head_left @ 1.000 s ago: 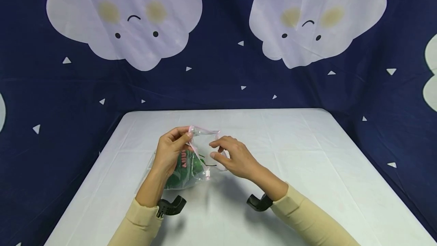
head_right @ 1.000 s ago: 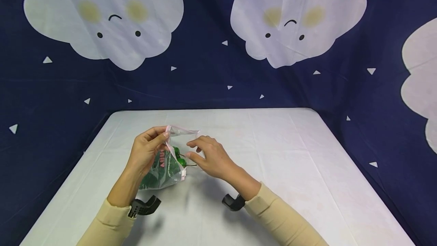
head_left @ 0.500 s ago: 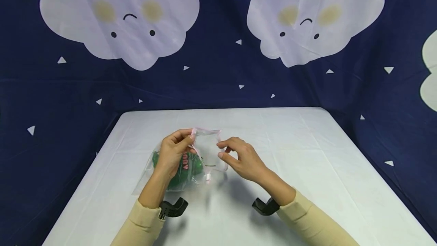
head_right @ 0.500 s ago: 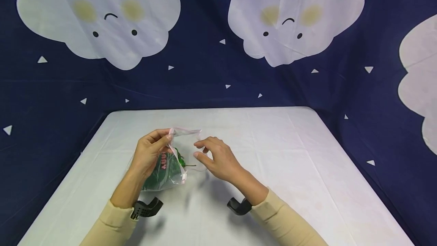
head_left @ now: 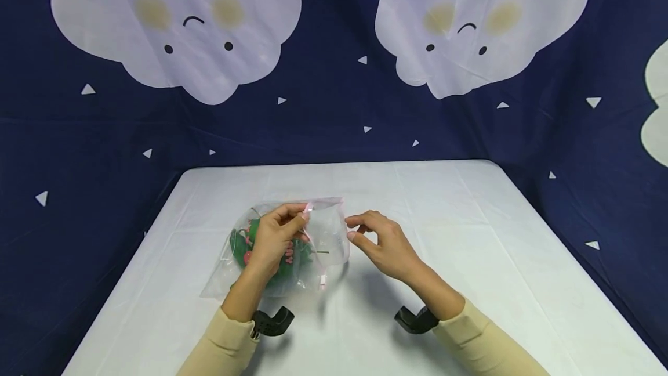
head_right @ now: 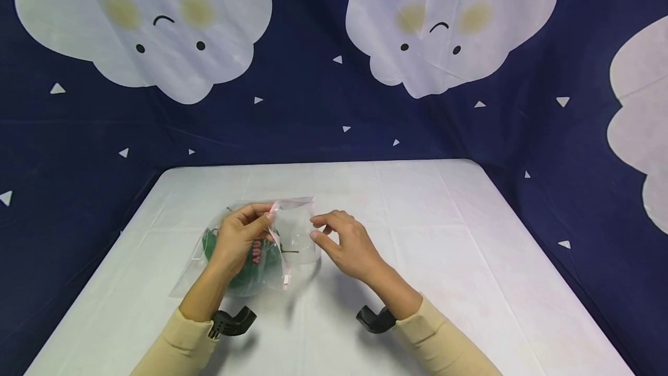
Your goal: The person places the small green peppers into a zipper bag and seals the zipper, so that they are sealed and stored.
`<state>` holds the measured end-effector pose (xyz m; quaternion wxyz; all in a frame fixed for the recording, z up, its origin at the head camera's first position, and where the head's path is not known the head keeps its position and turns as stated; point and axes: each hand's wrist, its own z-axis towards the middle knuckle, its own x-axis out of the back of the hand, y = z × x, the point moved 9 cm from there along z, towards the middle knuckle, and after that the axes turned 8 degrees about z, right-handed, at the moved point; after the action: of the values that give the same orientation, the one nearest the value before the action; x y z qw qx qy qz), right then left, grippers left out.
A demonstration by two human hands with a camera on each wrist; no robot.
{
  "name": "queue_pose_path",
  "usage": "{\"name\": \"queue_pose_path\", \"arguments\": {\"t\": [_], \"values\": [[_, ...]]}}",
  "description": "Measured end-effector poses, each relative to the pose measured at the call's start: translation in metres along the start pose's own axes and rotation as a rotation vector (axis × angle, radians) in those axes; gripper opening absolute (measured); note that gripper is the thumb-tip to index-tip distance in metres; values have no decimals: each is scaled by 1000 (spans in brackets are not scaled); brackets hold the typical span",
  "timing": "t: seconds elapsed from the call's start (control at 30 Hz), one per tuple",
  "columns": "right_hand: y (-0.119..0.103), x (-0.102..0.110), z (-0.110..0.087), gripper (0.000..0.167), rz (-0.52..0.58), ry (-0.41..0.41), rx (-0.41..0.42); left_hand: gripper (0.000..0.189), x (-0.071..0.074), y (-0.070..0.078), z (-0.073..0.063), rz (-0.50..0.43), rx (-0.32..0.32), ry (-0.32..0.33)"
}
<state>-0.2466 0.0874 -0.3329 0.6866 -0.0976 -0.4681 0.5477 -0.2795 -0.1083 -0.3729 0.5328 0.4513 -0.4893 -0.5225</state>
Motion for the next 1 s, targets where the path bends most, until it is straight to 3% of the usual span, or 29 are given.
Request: {"name": "queue_pose_path", "arguments": {"t": [0.4,0.63,0.8,1.0], "values": [[14,6,-15,20,42,15,-101,21,-13,-9,-4,125,-9,-10],[30,5,-30,20,84,15,-240,17,-20,-6,-7,213,-78,35],[37,3,-36,20,110,18,-277,17,-22,-4,-8,261,-116,62],[42,0,-42,20,127,10,-308,17,-26,-4,-10,310,-143,45]]}}
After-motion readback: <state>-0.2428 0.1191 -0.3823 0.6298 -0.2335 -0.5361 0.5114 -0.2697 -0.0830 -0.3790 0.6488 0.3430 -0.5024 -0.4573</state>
